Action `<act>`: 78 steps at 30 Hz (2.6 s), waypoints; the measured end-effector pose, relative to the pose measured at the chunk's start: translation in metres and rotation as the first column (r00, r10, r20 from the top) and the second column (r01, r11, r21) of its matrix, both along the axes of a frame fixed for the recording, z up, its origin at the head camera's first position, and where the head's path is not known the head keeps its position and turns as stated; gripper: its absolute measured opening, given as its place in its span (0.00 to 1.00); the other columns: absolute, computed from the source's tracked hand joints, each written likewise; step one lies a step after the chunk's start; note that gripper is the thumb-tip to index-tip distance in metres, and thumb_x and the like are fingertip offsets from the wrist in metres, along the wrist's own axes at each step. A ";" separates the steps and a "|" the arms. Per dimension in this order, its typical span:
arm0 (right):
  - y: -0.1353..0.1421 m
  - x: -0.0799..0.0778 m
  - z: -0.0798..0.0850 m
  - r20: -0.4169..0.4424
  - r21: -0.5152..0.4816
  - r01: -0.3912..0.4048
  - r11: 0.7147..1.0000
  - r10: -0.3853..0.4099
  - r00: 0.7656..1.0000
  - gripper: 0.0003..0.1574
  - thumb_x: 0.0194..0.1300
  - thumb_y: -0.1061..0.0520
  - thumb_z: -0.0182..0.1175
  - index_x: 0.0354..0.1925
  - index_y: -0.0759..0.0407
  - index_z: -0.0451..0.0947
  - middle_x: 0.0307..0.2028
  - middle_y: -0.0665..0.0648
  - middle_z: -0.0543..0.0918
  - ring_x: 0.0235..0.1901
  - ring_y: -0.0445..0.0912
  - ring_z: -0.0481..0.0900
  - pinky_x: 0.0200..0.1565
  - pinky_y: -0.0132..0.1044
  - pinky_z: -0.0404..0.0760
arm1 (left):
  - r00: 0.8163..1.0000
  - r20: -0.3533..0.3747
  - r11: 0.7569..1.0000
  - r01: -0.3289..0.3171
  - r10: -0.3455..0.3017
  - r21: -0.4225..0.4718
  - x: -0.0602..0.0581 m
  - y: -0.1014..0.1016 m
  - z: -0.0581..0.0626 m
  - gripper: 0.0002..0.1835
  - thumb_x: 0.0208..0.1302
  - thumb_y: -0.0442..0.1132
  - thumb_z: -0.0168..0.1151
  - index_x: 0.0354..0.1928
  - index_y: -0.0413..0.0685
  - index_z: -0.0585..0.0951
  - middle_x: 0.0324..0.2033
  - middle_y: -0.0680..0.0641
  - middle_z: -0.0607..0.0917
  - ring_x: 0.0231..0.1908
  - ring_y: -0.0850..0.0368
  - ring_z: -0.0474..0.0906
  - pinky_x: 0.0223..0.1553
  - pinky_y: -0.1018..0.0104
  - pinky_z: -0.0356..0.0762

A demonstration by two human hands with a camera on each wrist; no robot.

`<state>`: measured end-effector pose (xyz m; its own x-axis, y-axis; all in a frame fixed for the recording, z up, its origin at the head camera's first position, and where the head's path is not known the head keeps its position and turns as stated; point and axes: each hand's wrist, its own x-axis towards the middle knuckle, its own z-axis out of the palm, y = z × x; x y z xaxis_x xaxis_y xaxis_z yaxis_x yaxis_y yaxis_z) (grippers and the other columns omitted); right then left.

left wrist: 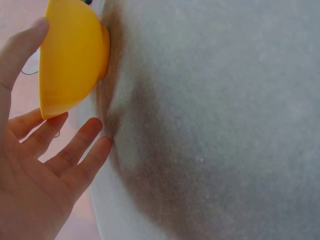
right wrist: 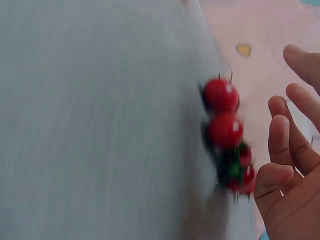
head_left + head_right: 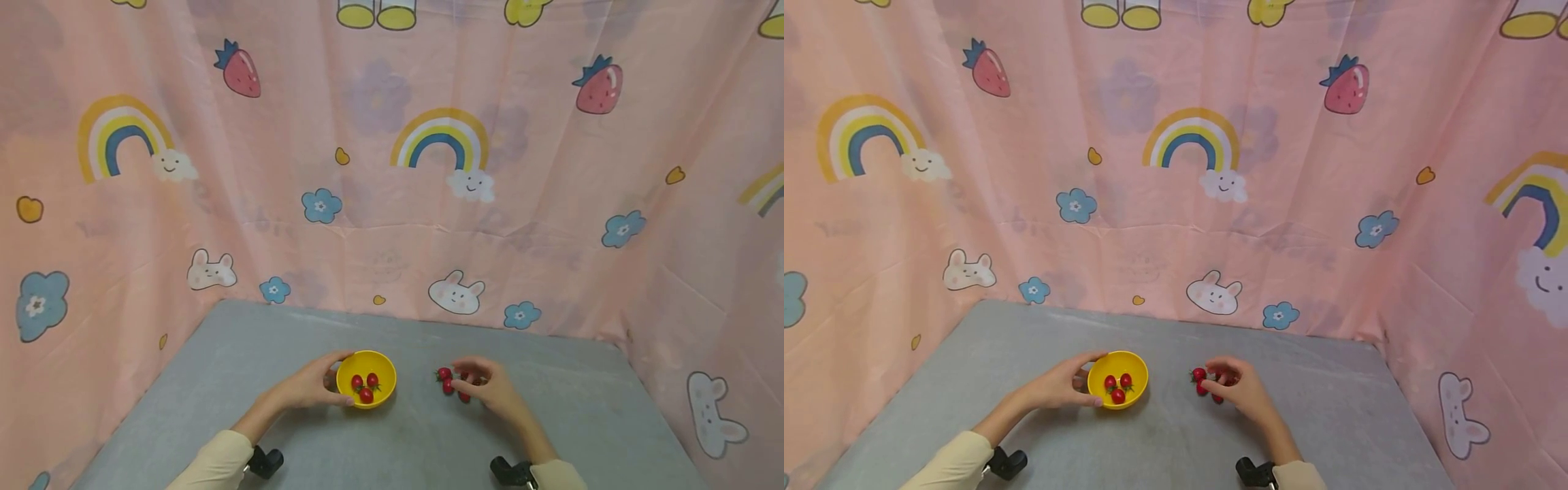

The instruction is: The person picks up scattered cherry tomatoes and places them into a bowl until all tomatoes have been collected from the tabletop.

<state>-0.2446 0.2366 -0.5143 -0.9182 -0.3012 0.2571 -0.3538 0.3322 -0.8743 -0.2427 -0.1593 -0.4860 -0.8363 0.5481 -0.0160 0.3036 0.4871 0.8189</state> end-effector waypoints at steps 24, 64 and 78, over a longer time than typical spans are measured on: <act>0.048 0.006 -0.010 0.020 0.195 0.121 0.973 -0.127 0.992 0.35 0.52 0.56 0.81 0.56 0.64 0.82 0.51 0.61 0.84 0.40 0.51 0.79 0.42 0.39 0.80 | 1.000 0.014 1.000 -0.001 0.002 -0.029 -0.003 -0.001 -0.003 0.47 0.61 0.46 0.76 0.76 0.42 0.62 0.70 0.38 0.68 0.57 0.43 0.77 0.57 0.51 0.78; 0.043 0.000 -0.018 0.014 0.192 0.223 0.956 -0.230 0.973 0.17 0.57 0.57 0.77 0.46 0.59 0.87 0.42 0.54 0.86 0.32 0.45 0.76 0.36 0.37 0.77 | 1.000 0.001 1.000 0.016 -0.016 -0.013 -0.003 -0.001 -0.001 0.46 0.60 0.44 0.76 0.75 0.39 0.62 0.69 0.37 0.69 0.55 0.44 0.79 0.56 0.50 0.78; 0.036 0.002 -0.014 -0.066 0.123 0.226 0.966 -0.219 0.973 0.18 0.59 0.57 0.76 0.47 0.61 0.87 0.42 0.55 0.87 0.32 0.44 0.79 0.37 0.36 0.79 | 1.000 -0.004 1.000 0.002 -0.002 -0.023 -0.004 -0.002 -0.003 0.45 0.60 0.46 0.77 0.74 0.41 0.64 0.67 0.39 0.71 0.53 0.47 0.79 0.55 0.52 0.80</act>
<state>-0.2424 0.2727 -0.5287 -0.9525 -0.1246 0.2779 -0.3014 0.5165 -0.8015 -0.2469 -0.1609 -0.4890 -0.8354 0.5490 -0.0254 0.3075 0.5053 0.8063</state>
